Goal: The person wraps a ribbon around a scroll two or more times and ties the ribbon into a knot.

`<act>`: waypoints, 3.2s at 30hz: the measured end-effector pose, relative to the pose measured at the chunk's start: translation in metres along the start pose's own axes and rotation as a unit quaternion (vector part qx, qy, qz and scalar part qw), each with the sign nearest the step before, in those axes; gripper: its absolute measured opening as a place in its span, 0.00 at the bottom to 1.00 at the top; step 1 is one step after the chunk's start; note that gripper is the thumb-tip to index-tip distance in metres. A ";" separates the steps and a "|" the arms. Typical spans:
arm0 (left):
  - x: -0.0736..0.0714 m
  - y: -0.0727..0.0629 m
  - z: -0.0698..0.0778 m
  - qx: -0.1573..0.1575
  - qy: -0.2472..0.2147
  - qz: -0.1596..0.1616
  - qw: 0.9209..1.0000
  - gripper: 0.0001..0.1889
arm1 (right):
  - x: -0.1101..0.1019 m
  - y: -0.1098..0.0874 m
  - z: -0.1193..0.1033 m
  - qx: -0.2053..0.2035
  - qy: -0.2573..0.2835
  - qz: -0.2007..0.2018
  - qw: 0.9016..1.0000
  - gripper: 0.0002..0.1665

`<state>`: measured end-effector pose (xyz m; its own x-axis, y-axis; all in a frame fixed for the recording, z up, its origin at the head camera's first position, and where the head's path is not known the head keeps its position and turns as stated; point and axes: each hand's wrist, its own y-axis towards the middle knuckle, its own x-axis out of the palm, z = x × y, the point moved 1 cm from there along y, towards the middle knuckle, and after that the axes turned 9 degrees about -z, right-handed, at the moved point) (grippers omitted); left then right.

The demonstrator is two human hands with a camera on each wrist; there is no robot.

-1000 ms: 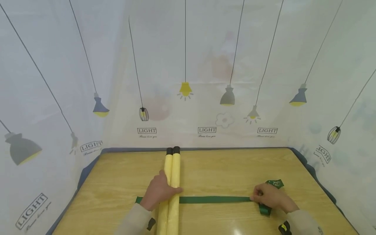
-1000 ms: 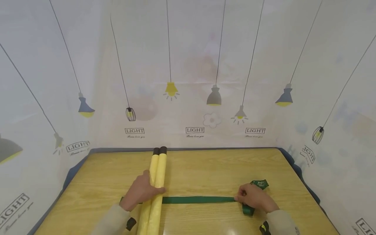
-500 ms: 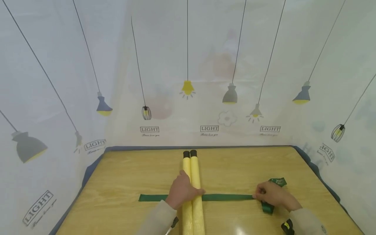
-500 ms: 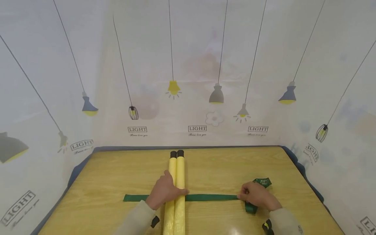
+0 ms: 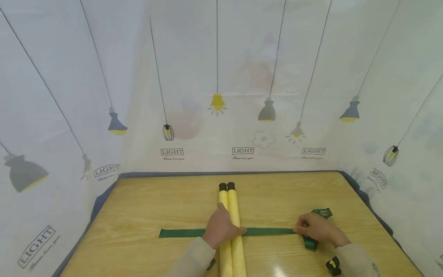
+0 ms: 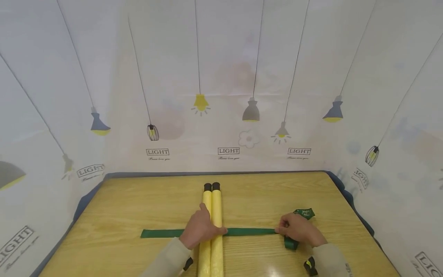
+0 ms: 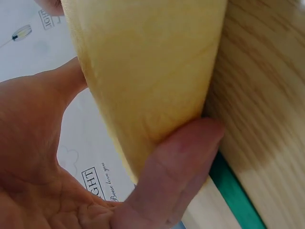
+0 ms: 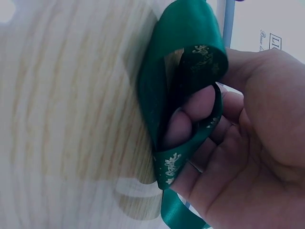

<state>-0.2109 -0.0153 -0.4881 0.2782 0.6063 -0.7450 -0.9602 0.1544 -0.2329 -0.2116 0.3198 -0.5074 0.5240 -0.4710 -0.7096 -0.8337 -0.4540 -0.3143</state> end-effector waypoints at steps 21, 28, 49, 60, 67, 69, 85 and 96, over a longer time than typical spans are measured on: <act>0.005 -0.002 0.000 0.023 0.063 0.004 0.998 0.62 | 0.001 0.002 -0.001 0.020 0.013 -0.006 1.000 0.15; -0.007 -0.004 -0.008 0.041 0.074 0.002 0.996 0.58 | 0.002 0.003 -0.001 0.014 0.000 -0.003 1.000 0.15; -0.081 0.007 -0.091 0.168 0.075 -0.082 0.979 0.40 | 0.000 0.003 -0.004 -0.022 -0.044 0.011 0.999 0.10; -0.089 0.002 -0.122 0.170 0.094 -0.088 0.977 0.27 | 0.000 0.000 -0.002 -0.027 -0.050 0.014 0.998 0.09; -0.086 0.001 -0.125 0.147 0.099 -0.109 0.978 0.21 | 0.000 -0.003 -0.002 -0.013 -0.058 0.024 0.998 0.12; -0.086 0.000 -0.124 0.146 0.100 -0.112 0.978 0.19 | -0.001 -0.003 -0.003 -0.011 -0.057 0.024 0.998 0.11; -0.087 0.000 -0.129 0.164 0.091 -0.119 0.975 0.07 | 0.004 -0.001 -0.018 0.038 -0.092 0.056 0.993 0.08; -0.111 -0.010 -0.137 0.163 0.079 -0.098 0.978 0.06 | 0.006 0.000 -0.022 0.085 -0.079 0.011 0.993 0.17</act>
<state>-0.2285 -0.1914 -0.4889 0.4341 0.4152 -0.7995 -0.8376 0.5128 -0.1885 -0.2049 0.3007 -0.4978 0.4824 -0.3492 -0.8033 -0.8692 -0.3047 -0.3895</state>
